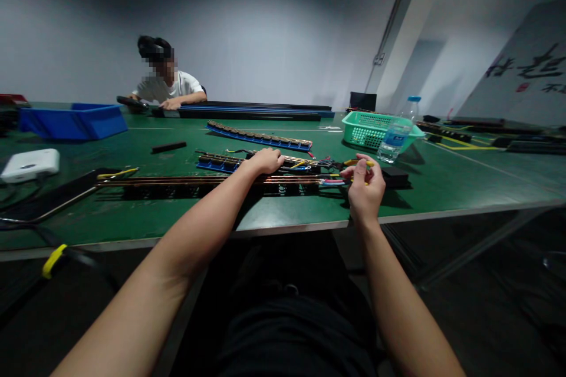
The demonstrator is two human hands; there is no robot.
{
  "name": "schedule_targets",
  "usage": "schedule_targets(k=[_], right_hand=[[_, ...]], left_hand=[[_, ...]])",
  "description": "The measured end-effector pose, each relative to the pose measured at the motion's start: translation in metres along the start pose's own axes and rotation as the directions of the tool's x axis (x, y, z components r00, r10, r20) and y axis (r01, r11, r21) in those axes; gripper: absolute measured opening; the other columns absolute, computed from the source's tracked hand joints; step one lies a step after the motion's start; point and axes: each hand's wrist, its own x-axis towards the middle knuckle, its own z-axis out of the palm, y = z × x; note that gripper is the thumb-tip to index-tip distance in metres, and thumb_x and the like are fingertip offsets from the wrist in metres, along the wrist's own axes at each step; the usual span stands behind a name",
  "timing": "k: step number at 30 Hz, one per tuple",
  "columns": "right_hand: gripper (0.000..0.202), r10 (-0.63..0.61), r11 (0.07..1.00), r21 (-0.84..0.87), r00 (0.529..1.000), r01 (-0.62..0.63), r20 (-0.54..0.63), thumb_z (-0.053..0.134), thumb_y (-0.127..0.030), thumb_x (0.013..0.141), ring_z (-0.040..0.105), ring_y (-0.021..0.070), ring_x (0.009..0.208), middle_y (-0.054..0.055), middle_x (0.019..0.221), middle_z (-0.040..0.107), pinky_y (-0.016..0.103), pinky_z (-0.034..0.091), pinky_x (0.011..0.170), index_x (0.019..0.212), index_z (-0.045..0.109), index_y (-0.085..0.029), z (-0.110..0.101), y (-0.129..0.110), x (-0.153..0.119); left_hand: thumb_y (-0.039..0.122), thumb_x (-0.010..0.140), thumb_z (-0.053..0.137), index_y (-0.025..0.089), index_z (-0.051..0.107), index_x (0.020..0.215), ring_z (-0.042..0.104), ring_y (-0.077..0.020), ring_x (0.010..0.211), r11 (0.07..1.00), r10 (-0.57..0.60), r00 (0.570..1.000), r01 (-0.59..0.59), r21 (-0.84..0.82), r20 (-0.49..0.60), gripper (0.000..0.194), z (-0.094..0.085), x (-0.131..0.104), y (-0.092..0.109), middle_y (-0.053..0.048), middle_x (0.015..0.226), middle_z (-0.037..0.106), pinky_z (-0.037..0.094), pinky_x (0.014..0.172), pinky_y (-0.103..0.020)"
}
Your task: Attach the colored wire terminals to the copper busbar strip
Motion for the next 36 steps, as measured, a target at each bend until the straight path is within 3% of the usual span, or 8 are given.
schedule_targets(k=[5, 11, 17, 23, 26, 32, 36], right_hand=[[0.043, -0.164, 0.986, 0.026, 0.975, 0.162, 0.148, 0.056, -0.043, 0.095, 0.065, 0.0152, 0.074, 0.006, 0.100, 0.068, 0.032, 0.055, 0.071, 0.133, 0.052, -0.023, -0.006, -0.009, -0.019], [0.041, -0.284, 0.954, 0.125, 0.953, 0.271, 0.105, 0.054, -0.032, 0.095, 0.057, 0.0106, 0.056, 0.003, 0.093, 0.066, 0.027, 0.048, 0.054, 0.136, 0.052, -0.028, -0.023, -0.024, -0.062], [0.041, -0.235, 0.966, 0.144, 0.963, 0.216, 0.133, 0.051, -0.039, 0.095, 0.055, 0.0132, 0.053, 0.005, 0.087, 0.066, 0.028, 0.045, 0.048, 0.134, 0.054, -0.026, -0.029, -0.045, -0.075], [0.035, -0.152, 0.983, 0.125, 0.980, 0.136, 0.131, 0.052, -0.033, 0.096, 0.056, 0.0117, 0.053, 0.002, 0.086, 0.065, 0.025, 0.044, 0.047, 0.131, 0.055, -0.029, -0.022, -0.045, -0.071], [0.035, -0.184, 0.974, 0.148, 0.978, 0.168, 0.097, 0.056, -0.030, 0.093, 0.055, 0.0105, 0.052, 0.001, 0.086, 0.065, 0.024, 0.045, 0.047, 0.128, 0.058, -0.028, -0.019, -0.046, -0.075], [0.038, -0.189, 0.975, 0.126, 0.981, 0.183, 0.034, 0.050, -0.030, 0.095, 0.053, 0.0119, 0.050, 0.004, 0.085, 0.064, 0.026, 0.043, 0.045, 0.133, 0.056, -0.027, -0.022, -0.056, -0.085], [0.042, -0.174, 0.981, 0.102, 0.977, 0.162, 0.126, 0.051, -0.031, 0.096, 0.056, 0.0127, 0.055, 0.004, 0.092, 0.065, 0.028, 0.048, 0.051, 0.137, 0.052, -0.030, -0.025, -0.054, -0.084]], left_hand=[[0.036, 0.105, 0.026, 0.010, 0.060, 0.127, 0.059, -0.0293, 0.118, 1.000, -0.003, 1.000, 0.003, -0.016, 0.005, 0.048, 0.002, 0.002, -0.002, -0.018, 0.128, 0.062, 0.045, 0.099, -0.038], [0.038, 0.105, 0.028, 0.014, 0.061, 0.128, 0.054, -0.0286, 0.125, 0.996, 0.001, 1.000, 0.000, -0.085, 0.006, 0.047, 0.006, 0.006, -0.006, -0.017, 0.129, 0.057, 0.042, 0.105, -0.038], [0.043, 0.104, 0.031, 0.018, 0.061, 0.133, 0.052, -0.0315, 0.126, 0.993, -0.077, 0.997, 0.076, -0.092, -0.012, 0.048, 0.006, 0.006, -0.005, -0.017, 0.131, 0.055, 0.041, 0.105, -0.041], [0.046, 0.103, 0.032, 0.023, 0.062, 0.133, 0.050, -0.0335, 0.127, 0.993, -0.061, 0.998, 0.058, -0.104, -0.024, 0.048, 0.009, 0.008, -0.010, -0.016, 0.131, 0.055, 0.041, 0.104, -0.044], [0.048, 0.102, 0.036, 0.019, 0.057, 0.136, 0.050, -0.0323, 0.129, 0.991, -0.091, 0.995, 0.088, -0.104, -0.031, 0.049, 0.009, 0.008, -0.009, -0.018, 0.136, 0.052, 0.040, 0.105, -0.040], [0.051, 0.098, 0.047, 0.007, 0.033, 0.150, 0.044, -0.0332, 0.137, 0.980, -0.146, 0.985, 0.132, -0.147, -0.087, 0.070, 0.011, 0.009, -0.009, -0.024, 0.147, 0.044, 0.037, 0.108, -0.037], [0.050, 0.096, 0.051, 0.008, 0.034, 0.150, 0.046, -0.0309, 0.136, 0.975, -0.125, 0.989, 0.107, -0.195, -0.079, 0.070, 0.006, 0.010, -0.016, -0.022, 0.148, 0.047, 0.039, 0.107, -0.033]])
